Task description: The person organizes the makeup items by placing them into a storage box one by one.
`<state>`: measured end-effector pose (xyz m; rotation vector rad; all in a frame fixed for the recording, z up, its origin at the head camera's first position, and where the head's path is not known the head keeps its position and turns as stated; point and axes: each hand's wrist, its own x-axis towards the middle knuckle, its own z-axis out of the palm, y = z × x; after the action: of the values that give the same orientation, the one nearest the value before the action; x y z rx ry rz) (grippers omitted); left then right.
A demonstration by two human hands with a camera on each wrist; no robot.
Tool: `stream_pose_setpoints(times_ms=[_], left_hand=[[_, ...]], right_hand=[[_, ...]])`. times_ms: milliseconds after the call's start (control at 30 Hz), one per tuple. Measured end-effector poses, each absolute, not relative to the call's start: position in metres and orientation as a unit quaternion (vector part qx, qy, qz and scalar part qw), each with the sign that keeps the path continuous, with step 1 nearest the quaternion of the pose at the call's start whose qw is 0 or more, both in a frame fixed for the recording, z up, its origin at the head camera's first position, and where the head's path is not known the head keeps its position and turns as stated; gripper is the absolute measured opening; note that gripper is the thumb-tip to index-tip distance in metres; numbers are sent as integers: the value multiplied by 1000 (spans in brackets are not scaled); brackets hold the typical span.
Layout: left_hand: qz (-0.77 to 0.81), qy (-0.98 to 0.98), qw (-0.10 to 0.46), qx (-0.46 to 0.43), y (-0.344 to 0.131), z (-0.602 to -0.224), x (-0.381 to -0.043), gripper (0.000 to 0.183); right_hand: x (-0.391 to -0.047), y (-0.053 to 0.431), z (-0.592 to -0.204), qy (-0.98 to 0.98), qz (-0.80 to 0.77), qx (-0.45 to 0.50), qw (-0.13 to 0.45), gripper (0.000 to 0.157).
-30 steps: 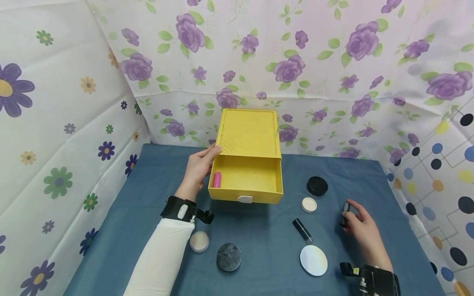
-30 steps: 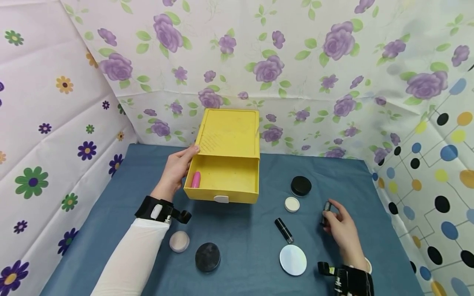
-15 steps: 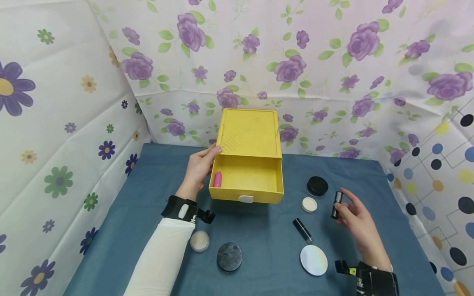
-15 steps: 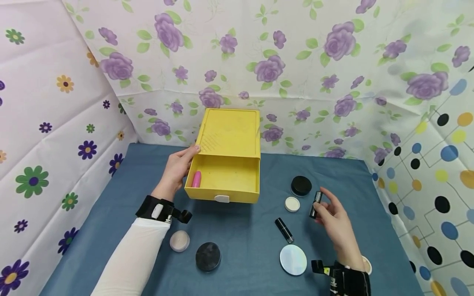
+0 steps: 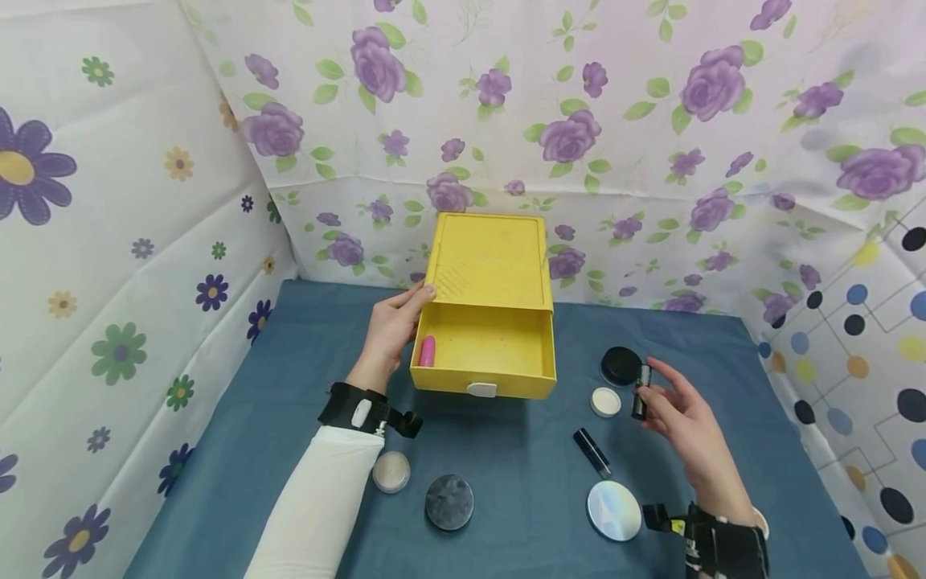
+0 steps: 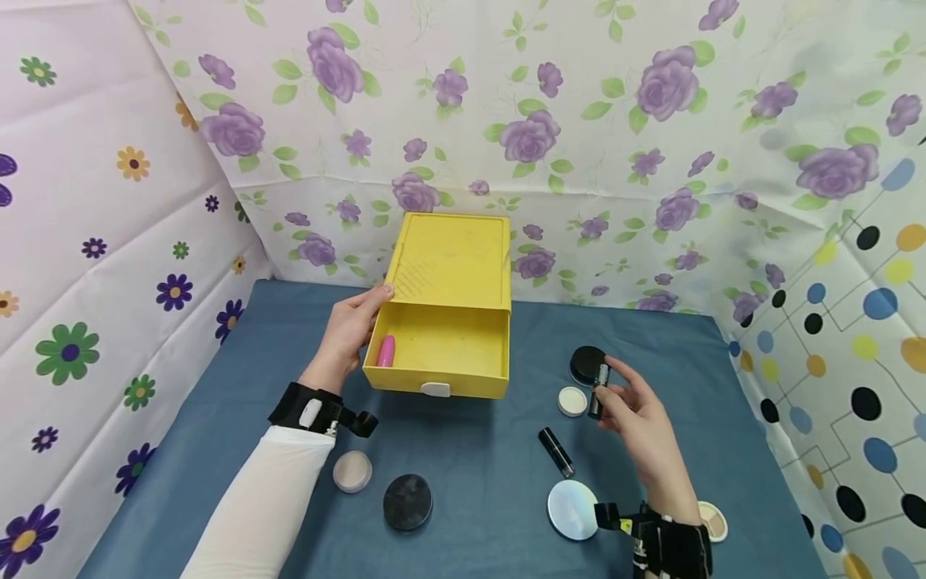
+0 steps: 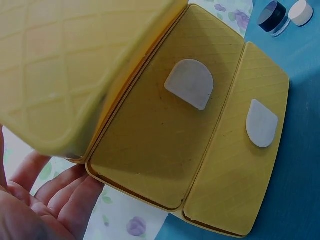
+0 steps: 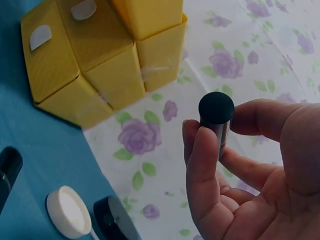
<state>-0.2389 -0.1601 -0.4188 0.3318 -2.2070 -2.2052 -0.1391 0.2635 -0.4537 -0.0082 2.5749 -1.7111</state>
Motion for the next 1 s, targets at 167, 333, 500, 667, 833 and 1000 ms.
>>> stream_pose_setpoints(times_ms=[167, 333, 500, 667, 833, 1000], left_hand=[[-704, -702, 2, 108, -161, -419, -239, 75], [-707, -700, 1, 107, -162, -421, -240, 76], [-711, -695, 1, 102, -162, -422, -241, 78], [-713, -693, 1, 103, -162, -420, -240, 77], [-712, -695, -1, 102, -162, -420, -240, 76], [-712, -695, -5, 101, -162, -421, -240, 77]], right_hand=[[-142, 255, -445, 826, -563, -18, 29, 60], [-144, 247, -436, 817, -575, -27, 27, 60], [-144, 239, -428, 812, -583, -32, 24, 61], [-146, 230, -420, 808, -587, -41, 23, 61], [-148, 219, -409, 800, -598, -44, 31, 61], [-151, 207, -401, 792, -606, -67, 38, 60]])
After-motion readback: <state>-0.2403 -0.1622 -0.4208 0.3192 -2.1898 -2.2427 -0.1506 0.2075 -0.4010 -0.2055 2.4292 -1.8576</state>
